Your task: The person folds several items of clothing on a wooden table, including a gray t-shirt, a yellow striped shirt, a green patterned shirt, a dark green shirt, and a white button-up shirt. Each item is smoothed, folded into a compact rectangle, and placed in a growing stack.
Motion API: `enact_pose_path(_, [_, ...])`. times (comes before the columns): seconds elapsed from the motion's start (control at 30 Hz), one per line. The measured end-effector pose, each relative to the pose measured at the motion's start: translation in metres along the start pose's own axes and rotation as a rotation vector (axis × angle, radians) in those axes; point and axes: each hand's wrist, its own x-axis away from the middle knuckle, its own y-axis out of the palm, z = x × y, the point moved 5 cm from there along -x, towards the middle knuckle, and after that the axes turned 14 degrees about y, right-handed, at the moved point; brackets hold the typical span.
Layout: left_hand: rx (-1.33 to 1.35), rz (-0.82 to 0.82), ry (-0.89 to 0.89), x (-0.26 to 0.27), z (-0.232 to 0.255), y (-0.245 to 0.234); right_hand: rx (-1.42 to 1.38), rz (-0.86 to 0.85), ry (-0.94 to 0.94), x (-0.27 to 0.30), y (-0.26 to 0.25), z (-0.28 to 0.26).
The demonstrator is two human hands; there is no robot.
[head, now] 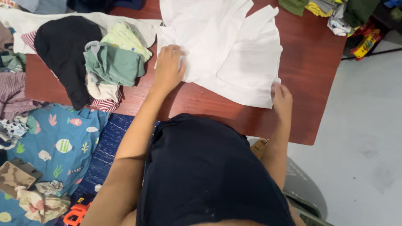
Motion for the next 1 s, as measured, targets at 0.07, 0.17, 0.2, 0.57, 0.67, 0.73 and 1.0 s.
enact_pose_path(0.07, [0.072, -0.02, -0.077, -0.019, -0.003, 0.03, 0.105, 0.063, -0.026, -0.003, 0.01, -0.009])
enact_pose_path(0.17, [0.059, -0.011, -0.135, -0.035, -0.002, 0.065, 0.156, 0.083, -0.115, -0.001, 0.02, -0.021])
enact_pose_path(0.2, [0.035, -0.004, -0.143, -0.04, -0.004, 0.074, 0.154, 0.08, -0.152, 0.0, 0.023, -0.023])
enact_pose_path(0.57, [0.722, -0.001, -0.386, -0.054, -0.038, 0.083, -0.228, -0.085, -0.141, 0.021, 0.0, -0.033])
enact_pose_path(0.67, [1.131, -0.032, -0.246, -0.01, -0.024, 0.035, -0.217, -0.186, -0.176, 0.042, -0.019, -0.03])
enact_pose_path(0.73, [1.016, -0.193, -0.222, 0.041, -0.017, 0.002, -0.176, -0.272, -0.153, 0.061, -0.031, -0.023])
enact_pose_path(1.0, [0.718, -0.803, -0.188, 0.174, 0.009, -0.049, 0.582, -0.399, 0.219, 0.1, -0.031, 0.006])
